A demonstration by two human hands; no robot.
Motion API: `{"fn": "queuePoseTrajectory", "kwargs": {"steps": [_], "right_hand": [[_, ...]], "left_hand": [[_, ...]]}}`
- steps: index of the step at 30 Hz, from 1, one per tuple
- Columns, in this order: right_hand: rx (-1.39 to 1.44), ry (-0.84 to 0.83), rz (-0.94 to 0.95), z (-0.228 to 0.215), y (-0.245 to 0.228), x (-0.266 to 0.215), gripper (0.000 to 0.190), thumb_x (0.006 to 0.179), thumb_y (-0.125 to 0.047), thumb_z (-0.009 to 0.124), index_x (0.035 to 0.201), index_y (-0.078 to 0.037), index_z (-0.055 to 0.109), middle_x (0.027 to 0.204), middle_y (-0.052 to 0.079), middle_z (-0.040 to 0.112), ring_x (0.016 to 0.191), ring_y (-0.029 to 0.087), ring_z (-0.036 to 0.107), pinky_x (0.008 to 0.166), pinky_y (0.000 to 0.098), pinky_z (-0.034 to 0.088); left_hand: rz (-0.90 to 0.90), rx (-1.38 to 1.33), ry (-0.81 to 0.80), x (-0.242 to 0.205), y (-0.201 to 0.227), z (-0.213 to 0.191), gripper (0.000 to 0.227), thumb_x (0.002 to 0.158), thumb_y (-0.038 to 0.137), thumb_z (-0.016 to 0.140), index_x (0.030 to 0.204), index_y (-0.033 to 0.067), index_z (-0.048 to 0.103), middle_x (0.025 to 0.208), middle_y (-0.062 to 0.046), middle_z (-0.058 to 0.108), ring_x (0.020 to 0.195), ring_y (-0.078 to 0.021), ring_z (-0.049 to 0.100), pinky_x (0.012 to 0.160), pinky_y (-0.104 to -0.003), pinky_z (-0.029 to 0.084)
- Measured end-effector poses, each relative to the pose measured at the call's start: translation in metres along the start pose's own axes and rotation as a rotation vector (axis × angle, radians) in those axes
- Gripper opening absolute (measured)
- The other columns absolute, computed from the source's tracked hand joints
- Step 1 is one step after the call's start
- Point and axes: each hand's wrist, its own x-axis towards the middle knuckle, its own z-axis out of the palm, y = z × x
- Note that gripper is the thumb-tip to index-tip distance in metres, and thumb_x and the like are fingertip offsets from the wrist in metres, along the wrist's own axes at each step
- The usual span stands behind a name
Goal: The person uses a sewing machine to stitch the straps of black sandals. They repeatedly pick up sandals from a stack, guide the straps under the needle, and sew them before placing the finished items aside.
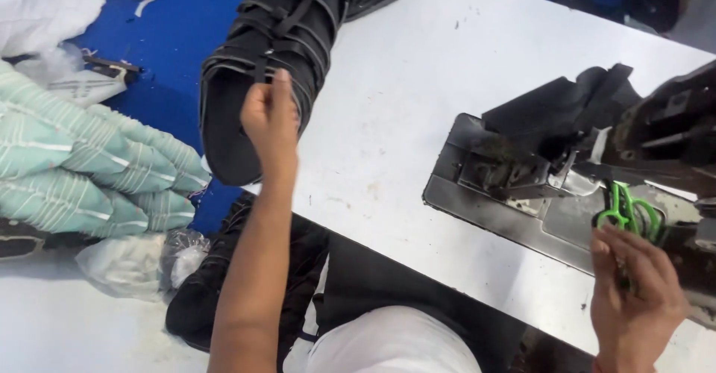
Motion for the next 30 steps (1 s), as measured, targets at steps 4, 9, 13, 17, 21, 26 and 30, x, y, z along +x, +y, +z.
{"fn": "queuePoseTrajectory", "kwargs": {"steps": [4,9,13,17,21,26,30], "right_hand": [[0.207,0.0,0.207,0.011,-0.013,-0.011,0.006,0.109,-0.008,0.075,0.114,-0.005,0.077,0.122,0.011,0.073,0.103,0.013,0.071,0.076,0.0232,0.059],[0.229,0.045,0.38,0.006,-0.044,0.006,0.019,0.097,-0.011,0.075,0.113,-0.003,0.077,0.106,0.014,0.074,0.081,0.02,0.065,0.063,0.0325,0.05],[0.226,-0.058,0.319,0.011,-0.036,-0.007,0.016,0.095,-0.018,0.071,0.107,-0.009,0.078,0.109,0.007,0.076,0.085,0.012,0.072,0.065,0.0268,0.059],[0.204,-0.106,0.381,0.014,-0.044,-0.013,0.016,0.094,-0.02,0.072,0.103,-0.01,0.079,0.104,0.005,0.077,0.077,0.013,0.073,0.061,0.0283,0.059],[0.223,-0.144,0.372,0.017,-0.054,-0.018,0.015,0.093,-0.02,0.071,0.101,-0.011,0.08,0.103,0.003,0.078,0.072,0.012,0.073,0.057,0.0277,0.058],[0.254,-0.157,0.355,0.015,-0.059,-0.023,0.016,0.091,-0.019,0.074,0.101,-0.009,0.079,0.096,0.004,0.078,0.069,0.011,0.07,0.059,0.028,0.054],[0.223,-0.195,0.352,0.021,-0.046,-0.031,0.015,0.092,-0.02,0.075,0.101,-0.009,0.08,0.093,0.003,0.078,0.065,0.011,0.068,0.061,0.0282,0.054]], "left_hand": [[-0.189,0.165,0.1,0.023,-0.038,-0.037,0.044,0.102,0.039,0.068,0.077,0.0043,0.059,0.064,0.002,0.055,0.052,-0.0057,0.046,0.046,-0.024,0.036],[-0.325,0.01,0.093,0.036,-0.083,-0.031,0.04,0.098,0.037,0.059,0.087,-0.0012,0.069,0.066,-0.004,0.062,0.051,-0.0115,0.055,0.045,-0.028,0.042],[-0.537,0.139,0.194,0.036,-0.057,-0.018,0.055,0.1,0.041,0.049,0.082,-0.0052,0.073,0.071,-0.009,0.072,0.051,-0.0139,0.06,0.046,-0.028,0.048],[-0.395,0.408,0.099,0.027,-0.028,-0.012,0.057,0.099,0.04,0.049,0.077,-0.0061,0.075,0.068,-0.012,0.073,0.054,-0.0202,0.068,0.05,-0.032,0.055],[-0.331,0.564,-0.027,0.035,-0.019,-0.026,0.055,0.101,0.035,0.049,0.075,-0.0072,0.071,0.069,-0.019,0.073,0.059,-0.0308,0.075,0.056,-0.04,0.063],[0.134,1.414,-0.13,0.027,0.016,-0.057,0.041,0.096,0.027,0.059,0.073,-0.0031,0.074,0.075,-0.03,0.07,0.071,-0.0458,0.071,0.067,-0.052,0.059],[0.242,1.511,-0.024,0.019,0.041,-0.095,0.035,0.093,0.026,0.061,0.072,0.0,0.071,0.072,-0.025,0.07,0.068,-0.0441,0.07,0.065,-0.053,0.058]]}}
